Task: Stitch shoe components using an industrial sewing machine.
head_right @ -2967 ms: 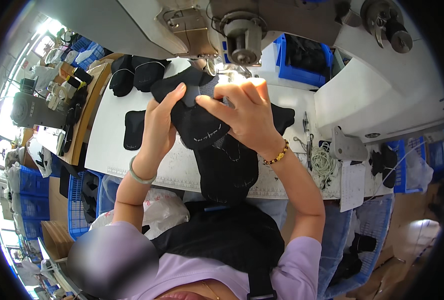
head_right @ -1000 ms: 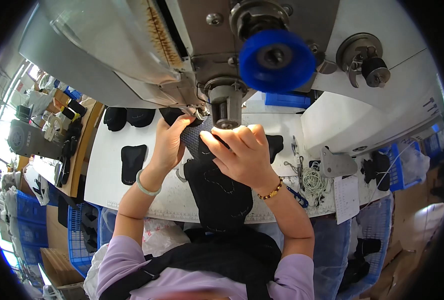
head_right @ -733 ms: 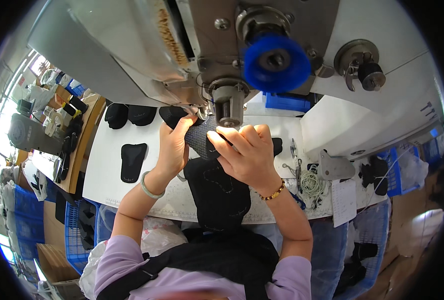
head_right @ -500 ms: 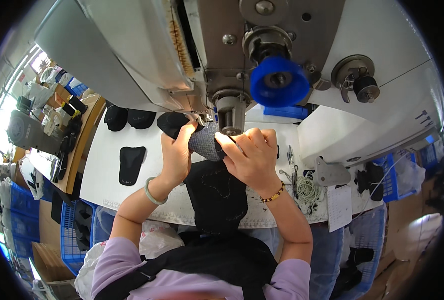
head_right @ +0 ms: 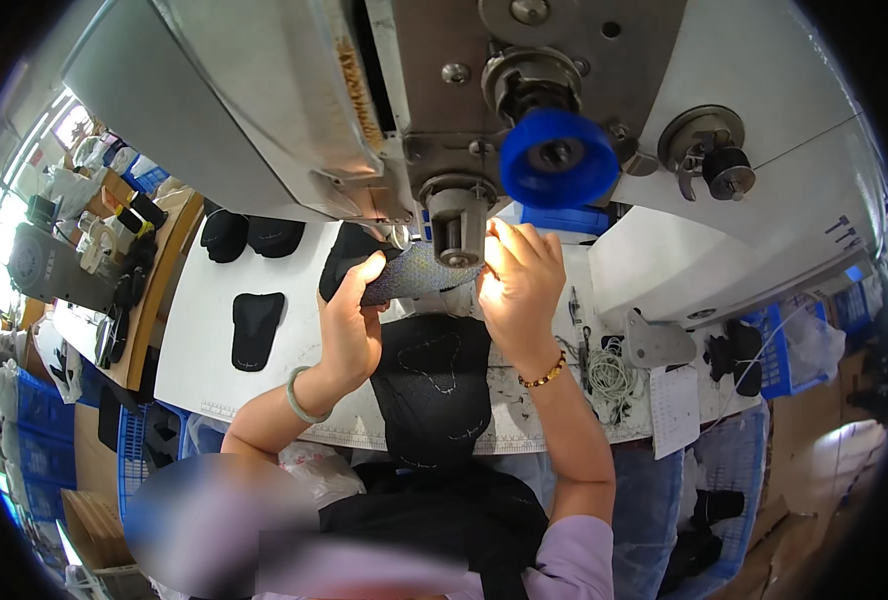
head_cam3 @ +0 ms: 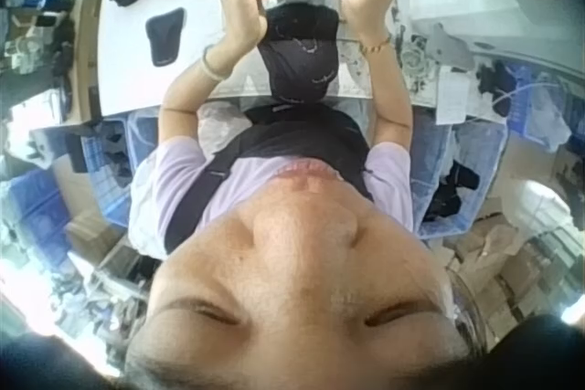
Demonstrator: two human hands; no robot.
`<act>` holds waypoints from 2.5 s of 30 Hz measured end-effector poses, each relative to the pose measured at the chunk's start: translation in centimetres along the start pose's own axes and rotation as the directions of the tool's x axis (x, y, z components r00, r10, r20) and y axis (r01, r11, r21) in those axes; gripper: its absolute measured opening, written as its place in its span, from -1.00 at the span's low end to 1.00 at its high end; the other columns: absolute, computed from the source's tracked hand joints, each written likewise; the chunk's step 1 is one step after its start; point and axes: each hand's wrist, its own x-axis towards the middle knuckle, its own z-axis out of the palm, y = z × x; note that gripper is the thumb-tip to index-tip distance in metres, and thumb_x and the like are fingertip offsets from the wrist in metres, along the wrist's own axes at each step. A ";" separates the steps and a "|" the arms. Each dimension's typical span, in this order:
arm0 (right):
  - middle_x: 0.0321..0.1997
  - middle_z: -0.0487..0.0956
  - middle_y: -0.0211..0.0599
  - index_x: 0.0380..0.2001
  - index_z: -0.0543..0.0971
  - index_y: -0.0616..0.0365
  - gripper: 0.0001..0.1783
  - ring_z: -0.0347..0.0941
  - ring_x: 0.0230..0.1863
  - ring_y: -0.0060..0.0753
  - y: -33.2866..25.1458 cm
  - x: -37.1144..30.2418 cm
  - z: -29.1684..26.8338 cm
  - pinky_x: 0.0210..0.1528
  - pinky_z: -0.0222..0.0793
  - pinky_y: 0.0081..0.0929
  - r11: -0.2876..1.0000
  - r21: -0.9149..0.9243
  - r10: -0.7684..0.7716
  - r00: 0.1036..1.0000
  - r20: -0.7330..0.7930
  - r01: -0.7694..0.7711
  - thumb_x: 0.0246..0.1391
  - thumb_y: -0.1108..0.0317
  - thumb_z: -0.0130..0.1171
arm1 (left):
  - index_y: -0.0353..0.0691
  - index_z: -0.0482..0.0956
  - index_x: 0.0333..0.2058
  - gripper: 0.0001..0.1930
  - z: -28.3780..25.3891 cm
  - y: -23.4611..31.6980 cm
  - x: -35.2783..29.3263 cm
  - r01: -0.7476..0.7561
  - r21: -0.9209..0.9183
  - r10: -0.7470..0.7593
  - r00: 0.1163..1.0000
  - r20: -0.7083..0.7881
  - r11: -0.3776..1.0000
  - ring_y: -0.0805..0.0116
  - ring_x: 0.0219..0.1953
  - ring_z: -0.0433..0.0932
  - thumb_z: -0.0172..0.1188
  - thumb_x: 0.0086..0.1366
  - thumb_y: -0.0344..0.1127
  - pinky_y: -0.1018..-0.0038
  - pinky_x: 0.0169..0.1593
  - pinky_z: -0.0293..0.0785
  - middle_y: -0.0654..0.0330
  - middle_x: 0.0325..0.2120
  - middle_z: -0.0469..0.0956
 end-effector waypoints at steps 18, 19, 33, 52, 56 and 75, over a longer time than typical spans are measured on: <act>-0.21 0.54 -0.24 -0.18 0.50 0.24 -0.54 0.47 -0.28 -0.32 1.2 -1.4 1.5 -0.31 0.38 -0.50 0.932 0.218 0.308 0.950 -0.049 -0.290 -0.26 0.77 0.16 | -0.37 0.49 -0.21 -0.78 -1.9 3.0 4.6 0.244 0.135 -0.275 0.911 0.308 0.960 0.38 -0.27 0.58 0.14 0.15 -0.46 0.45 -0.14 0.54 0.12 -0.32 0.56; -0.22 0.53 -0.28 -0.16 0.49 0.20 -0.56 0.46 -0.33 -0.46 1.4 -1.5 1.7 -0.38 0.35 -0.58 0.921 0.255 0.315 0.948 -0.048 -0.293 -0.18 0.76 0.15 | -0.38 0.49 -0.20 -0.78 -2.0 2.5 4.4 0.191 0.092 -0.209 0.939 0.273 0.977 0.38 -0.27 0.58 0.13 0.16 -0.45 0.45 -0.14 0.53 0.12 -0.31 0.56; -0.23 0.53 -0.36 -0.11 0.43 0.16 -0.57 0.43 -0.45 -0.58 0.6 -2.3 1.7 -0.45 0.27 -0.64 0.899 0.356 0.300 0.951 -0.080 -0.253 -0.12 0.71 0.07 | -0.43 0.51 -0.16 -0.74 -2.4 1.8 3.6 0.246 0.006 -0.239 0.934 0.264 0.969 0.40 -0.22 0.56 0.13 0.17 -0.44 0.49 -0.11 0.51 0.12 -0.25 0.56; -0.70 0.47 -0.34 -0.70 0.47 0.28 -0.74 0.35 -0.66 -0.50 -2.6 -2.2 0.3 -0.57 0.23 -0.57 0.809 0.512 0.270 0.956 0.113 -0.289 0.04 0.46 0.05 | -0.29 0.50 -0.32 -0.91 -0.6 0.8 0.4 -0.011 -0.010 0.014 0.966 0.258 1.000 0.52 -0.38 0.51 0.09 0.23 -0.42 0.56 -0.26 0.45 0.28 -0.43 0.53; -0.74 0.43 -0.36 -0.70 0.45 0.32 -0.64 0.30 -0.70 -0.61 -3.5 -2.1 -0.3 -0.59 0.19 -0.59 0.602 0.595 0.378 0.846 0.375 -0.533 0.15 0.37 0.01 | -0.28 0.51 -0.39 -0.93 0.0 0.8 -0.5 -0.069 0.010 0.066 0.982 0.177 0.998 0.56 -0.39 0.46 0.11 0.22 -0.42 0.58 -0.25 0.40 0.32 -0.46 0.51; -0.73 0.47 -0.37 -0.69 0.38 0.21 -0.63 0.43 -0.74 -0.65 -5.6 -1.3 -0.8 -0.70 0.28 -0.74 0.238 0.613 0.439 0.646 0.624 -0.754 0.20 0.35 0.06 | -0.13 0.49 -0.03 -0.62 -4.6 2.7 1.6 -0.829 0.351 0.467 0.125 0.875 -0.435 0.35 0.08 0.44 0.14 0.11 -0.42 0.37 0.12 0.26 0.28 -0.04 0.53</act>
